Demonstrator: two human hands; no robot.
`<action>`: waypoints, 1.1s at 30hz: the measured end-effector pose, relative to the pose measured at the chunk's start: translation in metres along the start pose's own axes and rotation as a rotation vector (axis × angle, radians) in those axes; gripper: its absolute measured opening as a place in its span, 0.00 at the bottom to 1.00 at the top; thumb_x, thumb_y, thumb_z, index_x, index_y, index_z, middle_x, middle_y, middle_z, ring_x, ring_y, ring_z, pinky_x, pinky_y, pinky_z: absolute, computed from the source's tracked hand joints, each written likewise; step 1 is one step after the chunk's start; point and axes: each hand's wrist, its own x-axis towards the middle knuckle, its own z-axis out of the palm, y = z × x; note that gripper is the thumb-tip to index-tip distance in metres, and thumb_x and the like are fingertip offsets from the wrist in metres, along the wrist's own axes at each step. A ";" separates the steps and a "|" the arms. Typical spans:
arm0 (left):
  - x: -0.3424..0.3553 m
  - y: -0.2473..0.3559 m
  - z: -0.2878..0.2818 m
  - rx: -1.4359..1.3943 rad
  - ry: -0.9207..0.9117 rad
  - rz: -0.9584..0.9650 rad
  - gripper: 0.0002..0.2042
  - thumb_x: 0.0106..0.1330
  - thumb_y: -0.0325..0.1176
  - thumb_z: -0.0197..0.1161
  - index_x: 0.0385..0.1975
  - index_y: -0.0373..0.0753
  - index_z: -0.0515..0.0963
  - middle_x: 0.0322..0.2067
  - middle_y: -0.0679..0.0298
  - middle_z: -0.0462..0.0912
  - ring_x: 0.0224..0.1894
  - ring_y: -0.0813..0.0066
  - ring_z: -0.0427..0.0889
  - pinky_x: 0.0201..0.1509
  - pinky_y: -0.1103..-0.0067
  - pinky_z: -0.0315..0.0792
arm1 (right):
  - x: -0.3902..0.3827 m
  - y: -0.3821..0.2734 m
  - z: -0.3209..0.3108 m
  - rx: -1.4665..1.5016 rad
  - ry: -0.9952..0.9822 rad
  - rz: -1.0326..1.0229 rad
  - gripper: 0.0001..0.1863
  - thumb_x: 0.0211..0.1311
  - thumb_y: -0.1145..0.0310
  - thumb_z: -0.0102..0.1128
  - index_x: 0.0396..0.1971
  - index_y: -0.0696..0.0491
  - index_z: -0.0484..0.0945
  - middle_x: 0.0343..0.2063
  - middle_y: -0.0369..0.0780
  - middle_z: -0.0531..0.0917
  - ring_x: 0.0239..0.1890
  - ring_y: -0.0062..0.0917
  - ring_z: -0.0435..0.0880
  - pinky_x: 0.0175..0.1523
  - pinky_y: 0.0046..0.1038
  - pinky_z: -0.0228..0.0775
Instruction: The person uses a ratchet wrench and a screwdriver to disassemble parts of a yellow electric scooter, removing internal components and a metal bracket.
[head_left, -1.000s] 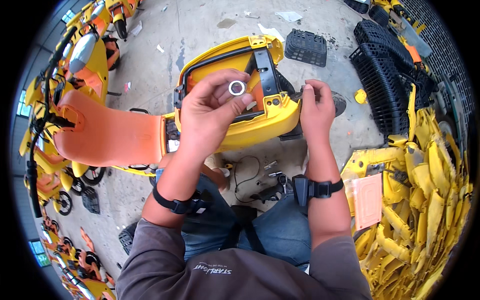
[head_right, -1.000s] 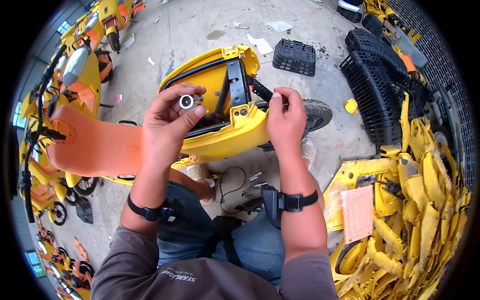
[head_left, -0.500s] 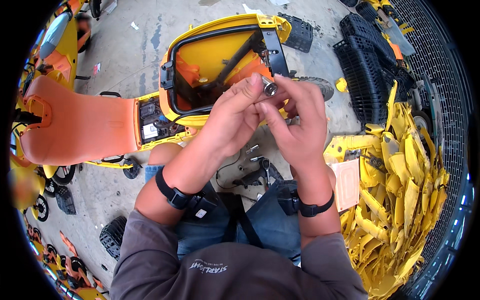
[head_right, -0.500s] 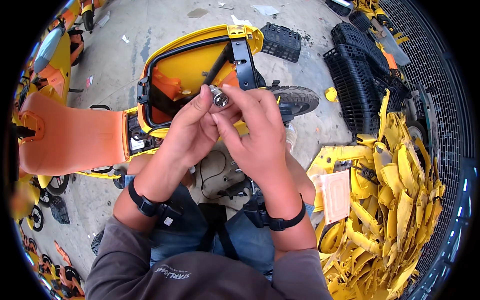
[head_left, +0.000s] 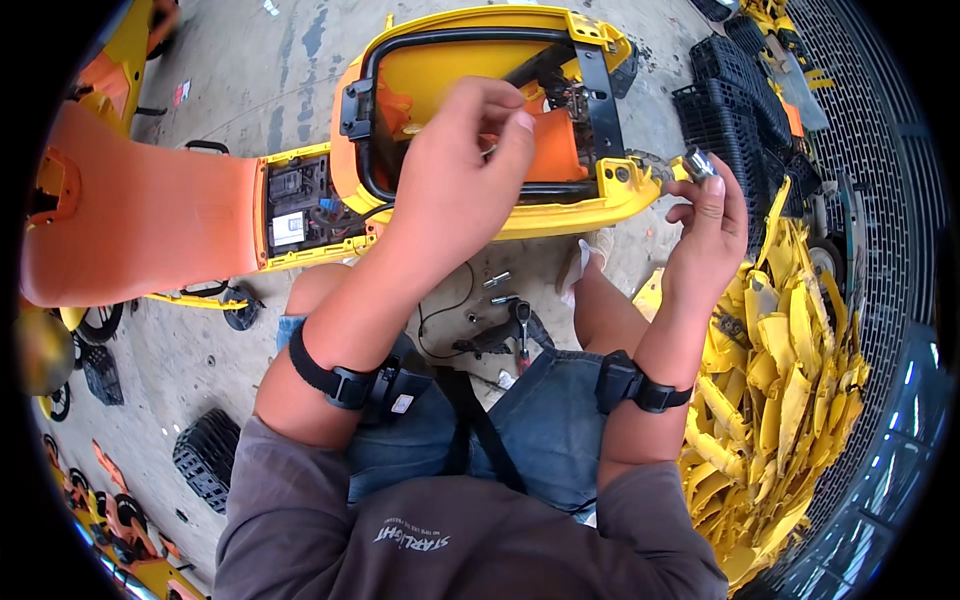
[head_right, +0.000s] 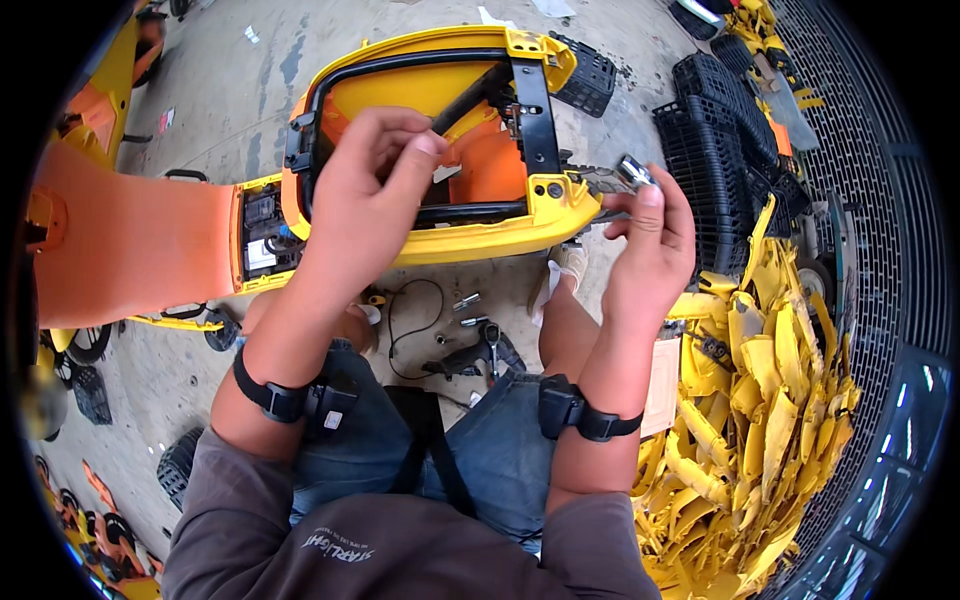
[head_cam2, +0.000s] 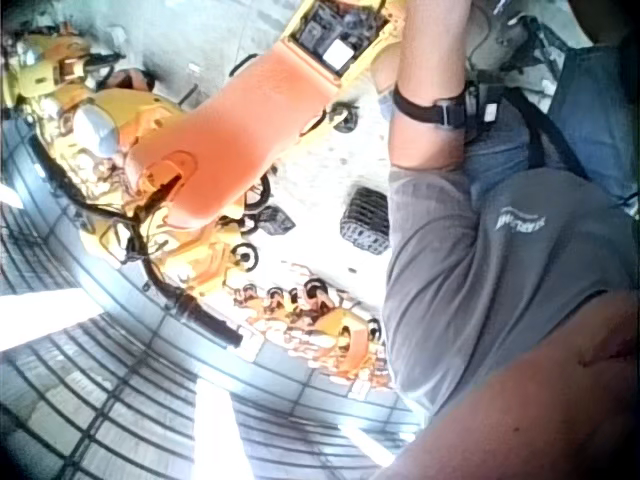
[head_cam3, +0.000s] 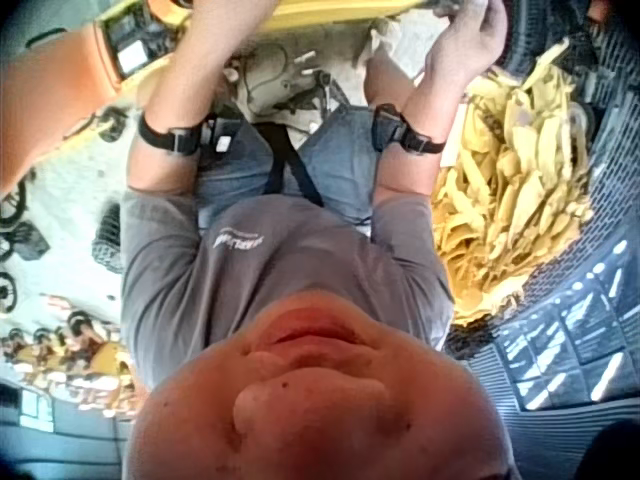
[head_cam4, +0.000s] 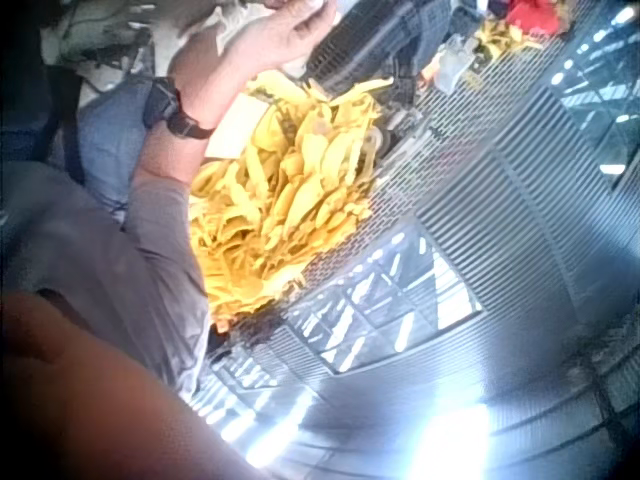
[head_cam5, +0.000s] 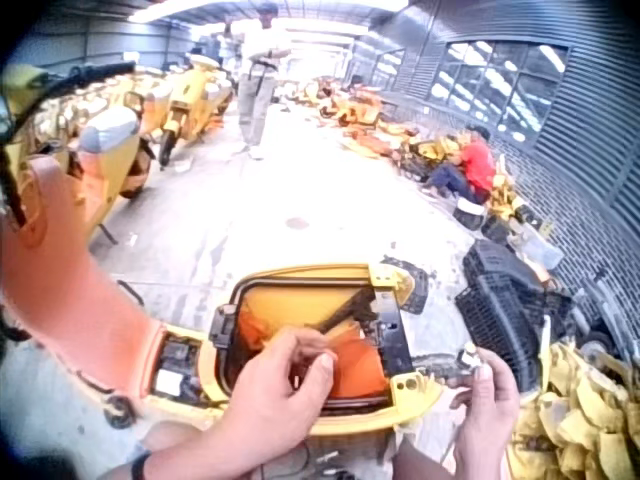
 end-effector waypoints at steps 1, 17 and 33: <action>-0.002 -0.003 -0.002 0.095 -0.010 0.046 0.10 0.76 0.32 0.60 0.49 0.32 0.76 0.39 0.58 0.86 0.43 0.72 0.85 0.51 0.77 0.78 | 0.006 0.009 -0.003 0.039 0.024 0.064 0.19 0.80 0.62 0.53 0.58 0.60 0.77 0.42 0.41 0.86 0.35 0.19 0.83 0.35 0.19 0.70; -0.022 -0.020 -0.004 0.818 -0.558 0.208 0.24 0.55 0.44 0.76 0.42 0.36 0.72 0.33 0.59 0.78 0.39 0.59 0.81 0.45 0.68 0.73 | 0.074 0.088 -0.003 0.122 -0.436 0.598 0.18 0.75 0.65 0.59 0.57 0.59 0.80 0.36 0.37 0.87 0.31 0.18 0.81 0.39 0.21 0.76; -0.018 -0.010 -0.006 0.737 -0.769 0.061 0.28 0.55 0.41 0.76 0.50 0.33 0.73 0.36 0.55 0.77 0.40 0.55 0.80 0.47 0.67 0.72 | 0.065 0.077 0.027 -0.252 -0.733 0.703 0.06 0.63 0.81 0.65 0.39 0.61 0.86 0.34 0.35 0.88 0.34 0.16 0.85 0.39 0.20 0.78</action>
